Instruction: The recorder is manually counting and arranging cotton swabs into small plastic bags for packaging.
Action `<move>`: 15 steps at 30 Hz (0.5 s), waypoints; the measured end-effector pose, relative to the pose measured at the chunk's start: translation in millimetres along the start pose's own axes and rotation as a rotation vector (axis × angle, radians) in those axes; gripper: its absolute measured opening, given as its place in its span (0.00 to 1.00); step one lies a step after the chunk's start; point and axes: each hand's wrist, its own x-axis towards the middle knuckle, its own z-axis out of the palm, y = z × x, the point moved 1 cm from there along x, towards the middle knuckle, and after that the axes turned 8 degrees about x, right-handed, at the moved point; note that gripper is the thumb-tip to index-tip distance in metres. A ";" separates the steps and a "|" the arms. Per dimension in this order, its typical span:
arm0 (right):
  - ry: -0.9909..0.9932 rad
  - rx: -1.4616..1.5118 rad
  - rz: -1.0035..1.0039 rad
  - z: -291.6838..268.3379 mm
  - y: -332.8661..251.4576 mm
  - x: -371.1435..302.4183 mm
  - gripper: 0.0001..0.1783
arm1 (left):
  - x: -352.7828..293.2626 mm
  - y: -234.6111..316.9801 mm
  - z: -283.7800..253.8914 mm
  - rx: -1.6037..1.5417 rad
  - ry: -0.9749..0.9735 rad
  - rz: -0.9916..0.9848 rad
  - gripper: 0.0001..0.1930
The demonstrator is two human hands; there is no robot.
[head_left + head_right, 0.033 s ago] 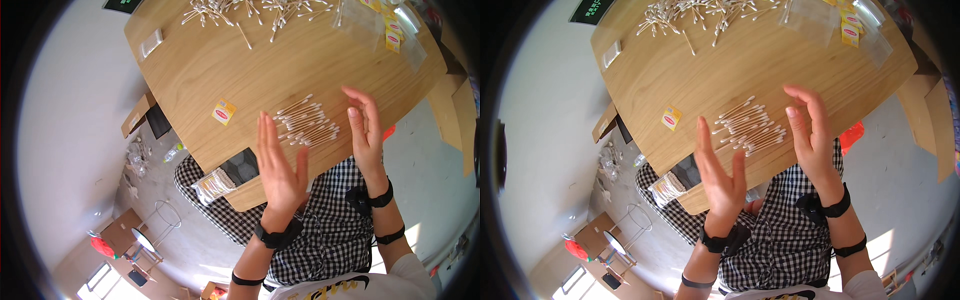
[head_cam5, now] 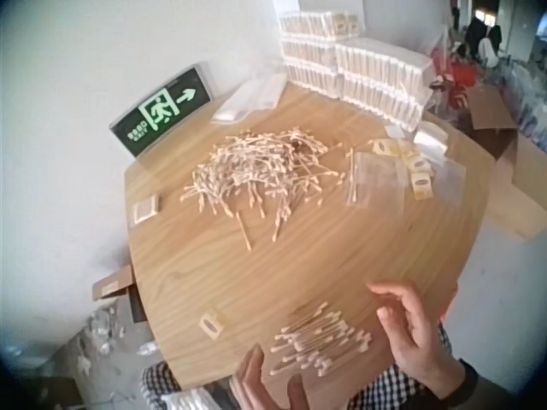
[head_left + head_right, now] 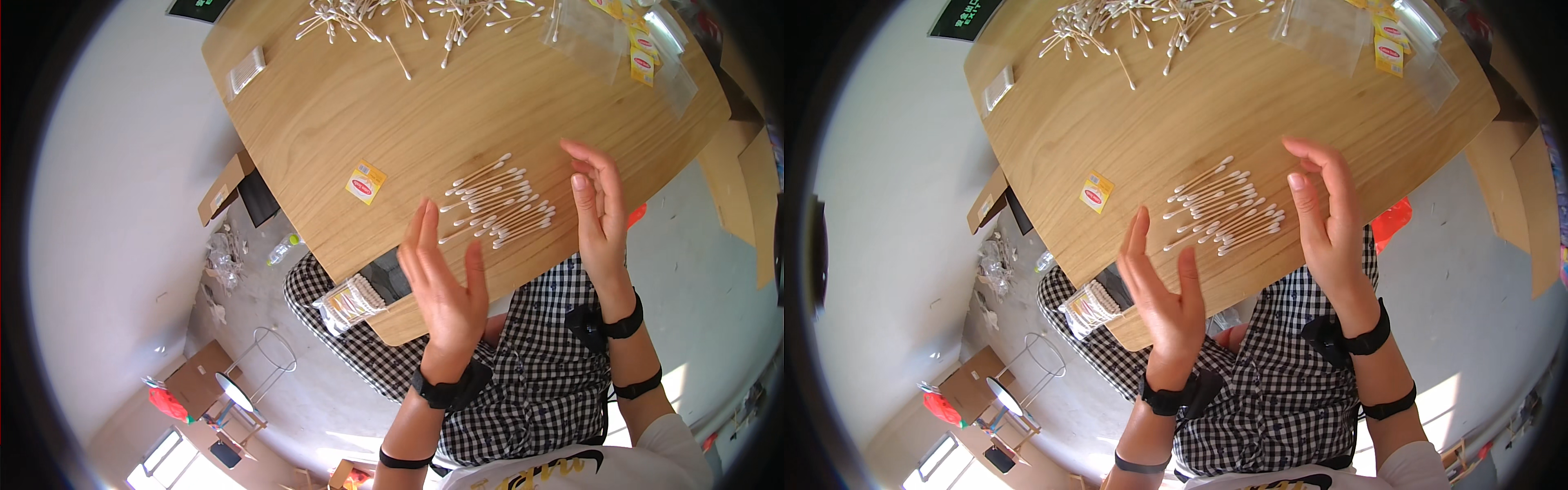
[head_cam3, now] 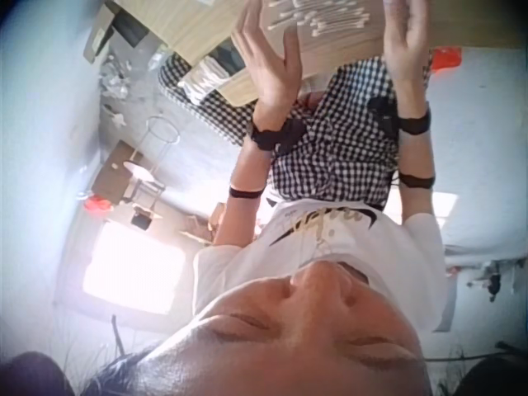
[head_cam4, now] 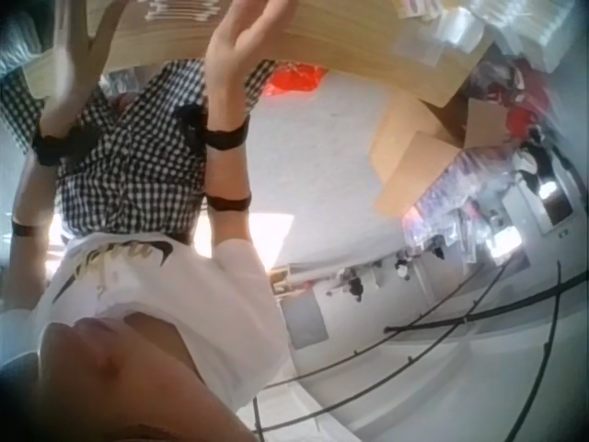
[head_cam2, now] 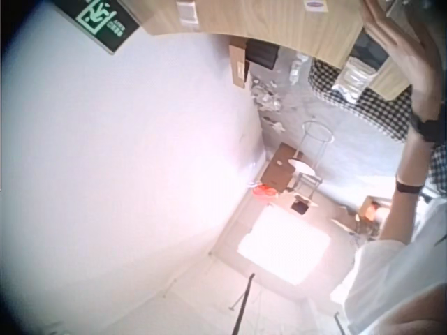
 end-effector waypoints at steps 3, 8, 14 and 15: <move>0.003 0.013 0.023 0.1 2.8 -0.9 0.13 | -2.4 -21.6 -19.7 0.114 -0.063 -0.061 0.15; -0.075 -0.136 -0.056 2.7 -0.7 -2.2 0.17 | 8.4 -24.3 -17.3 0.069 -0.124 -0.054 0.07; -0.256 -0.416 -0.219 18.8 -5.0 -2.0 0.27 | 17.3 -23.8 -12.5 0.085 -0.164 0.015 0.06; -0.256 -0.415 -0.220 24.4 -5.3 -1.8 0.27 | 17.5 -24.6 -13.3 0.093 -0.172 0.015 0.06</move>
